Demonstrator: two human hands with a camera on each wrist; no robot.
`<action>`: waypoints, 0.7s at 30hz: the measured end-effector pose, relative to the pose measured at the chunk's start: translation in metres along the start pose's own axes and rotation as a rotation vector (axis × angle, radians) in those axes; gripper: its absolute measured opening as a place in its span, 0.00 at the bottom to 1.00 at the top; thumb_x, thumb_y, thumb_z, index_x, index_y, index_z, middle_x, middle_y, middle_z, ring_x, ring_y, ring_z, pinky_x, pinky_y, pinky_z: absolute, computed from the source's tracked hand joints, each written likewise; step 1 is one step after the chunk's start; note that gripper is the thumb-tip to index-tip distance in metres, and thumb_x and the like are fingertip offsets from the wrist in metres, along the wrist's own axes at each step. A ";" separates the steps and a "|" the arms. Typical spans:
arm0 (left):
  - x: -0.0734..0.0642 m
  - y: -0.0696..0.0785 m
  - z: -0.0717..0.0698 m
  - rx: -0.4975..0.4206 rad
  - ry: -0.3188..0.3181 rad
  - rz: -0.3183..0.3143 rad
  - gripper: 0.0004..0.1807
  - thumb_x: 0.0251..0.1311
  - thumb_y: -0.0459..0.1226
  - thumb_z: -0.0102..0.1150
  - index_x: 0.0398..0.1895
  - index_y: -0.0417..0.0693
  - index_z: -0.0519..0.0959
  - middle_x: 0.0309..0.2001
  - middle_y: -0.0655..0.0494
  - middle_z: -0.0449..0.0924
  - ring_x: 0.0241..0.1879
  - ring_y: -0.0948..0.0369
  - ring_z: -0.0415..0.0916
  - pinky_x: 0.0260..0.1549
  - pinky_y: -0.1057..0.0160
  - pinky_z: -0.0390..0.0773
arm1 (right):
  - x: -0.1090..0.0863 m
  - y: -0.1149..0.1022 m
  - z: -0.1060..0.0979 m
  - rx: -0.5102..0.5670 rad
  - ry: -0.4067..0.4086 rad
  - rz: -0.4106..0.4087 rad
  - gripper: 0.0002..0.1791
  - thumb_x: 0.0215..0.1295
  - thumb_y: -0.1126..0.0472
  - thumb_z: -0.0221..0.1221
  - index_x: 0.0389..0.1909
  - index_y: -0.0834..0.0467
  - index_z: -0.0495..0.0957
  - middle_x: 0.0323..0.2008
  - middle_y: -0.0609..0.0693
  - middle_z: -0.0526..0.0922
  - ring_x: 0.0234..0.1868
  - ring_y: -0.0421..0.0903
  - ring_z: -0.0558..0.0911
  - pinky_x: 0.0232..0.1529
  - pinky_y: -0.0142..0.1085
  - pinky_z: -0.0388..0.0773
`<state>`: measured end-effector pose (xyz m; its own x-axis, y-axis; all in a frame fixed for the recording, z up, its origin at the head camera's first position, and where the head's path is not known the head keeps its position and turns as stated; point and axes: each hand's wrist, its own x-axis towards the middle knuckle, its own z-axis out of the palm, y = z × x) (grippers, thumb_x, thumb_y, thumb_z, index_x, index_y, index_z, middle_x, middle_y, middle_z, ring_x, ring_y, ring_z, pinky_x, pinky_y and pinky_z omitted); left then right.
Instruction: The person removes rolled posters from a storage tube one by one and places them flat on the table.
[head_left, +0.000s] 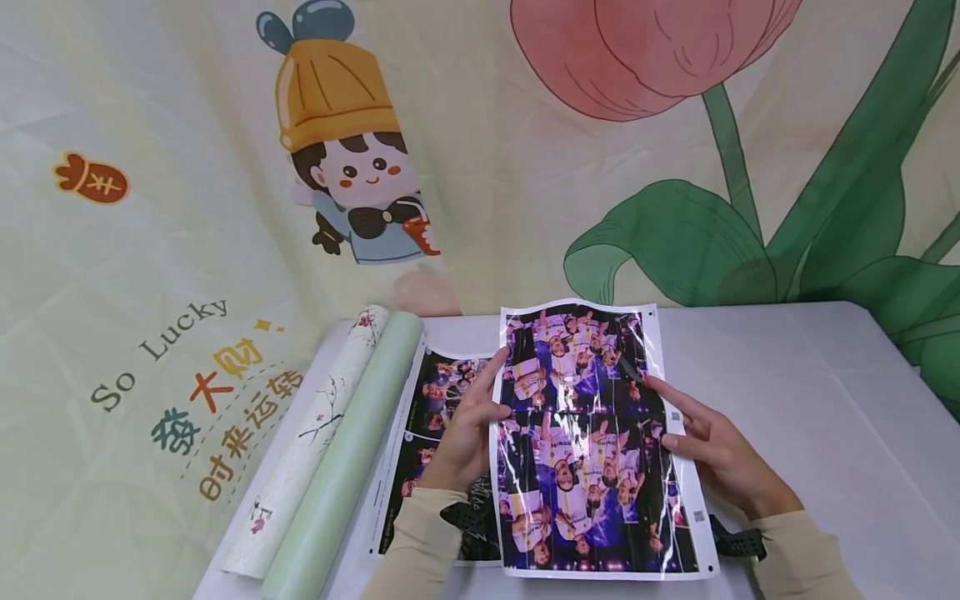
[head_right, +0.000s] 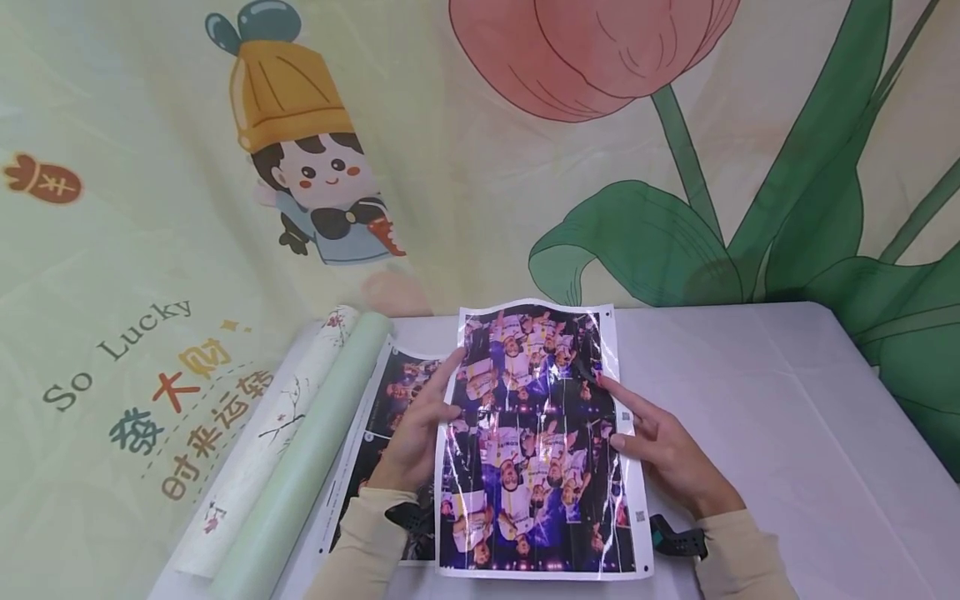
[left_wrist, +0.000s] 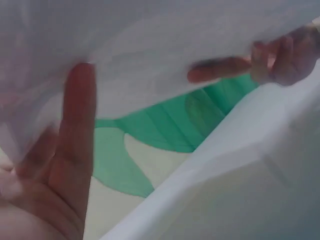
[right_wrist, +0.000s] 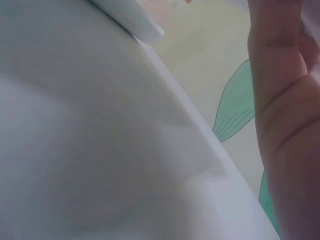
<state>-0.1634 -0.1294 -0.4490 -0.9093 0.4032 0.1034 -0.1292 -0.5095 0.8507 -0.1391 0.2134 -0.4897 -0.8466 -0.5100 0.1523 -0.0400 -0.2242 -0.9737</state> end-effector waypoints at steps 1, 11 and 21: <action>0.000 0.000 0.001 0.001 0.005 0.007 0.47 0.56 0.22 0.43 0.81 0.61 0.52 0.79 0.60 0.41 0.74 0.50 0.51 0.62 0.59 0.71 | 0.000 0.000 0.000 -0.007 0.005 0.006 0.38 0.76 0.71 0.48 0.81 0.51 0.45 0.76 0.55 0.60 0.61 0.51 0.79 0.53 0.52 0.78; 0.010 0.011 -0.011 -0.014 0.162 -0.015 0.27 0.75 0.33 0.42 0.76 0.46 0.61 0.73 0.48 0.63 0.64 0.53 0.69 0.58 0.58 0.74 | 0.003 0.002 0.006 -0.068 0.020 0.040 0.40 0.74 0.70 0.52 0.81 0.53 0.46 0.75 0.70 0.52 0.57 0.53 0.82 0.48 0.54 0.80; 0.009 0.005 -0.007 -0.190 0.083 -0.042 0.30 0.74 0.29 0.39 0.79 0.47 0.57 0.71 0.46 0.64 0.62 0.55 0.72 0.59 0.58 0.74 | -0.004 0.002 0.008 -0.104 0.048 0.025 0.39 0.75 0.69 0.51 0.81 0.51 0.46 0.73 0.63 0.63 0.52 0.58 0.84 0.45 0.54 0.81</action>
<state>-0.1753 -0.1330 -0.4475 -0.9299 0.3673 0.0206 -0.2327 -0.6306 0.7404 -0.1320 0.2084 -0.4909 -0.8726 -0.4730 0.1223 -0.0716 -0.1238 -0.9897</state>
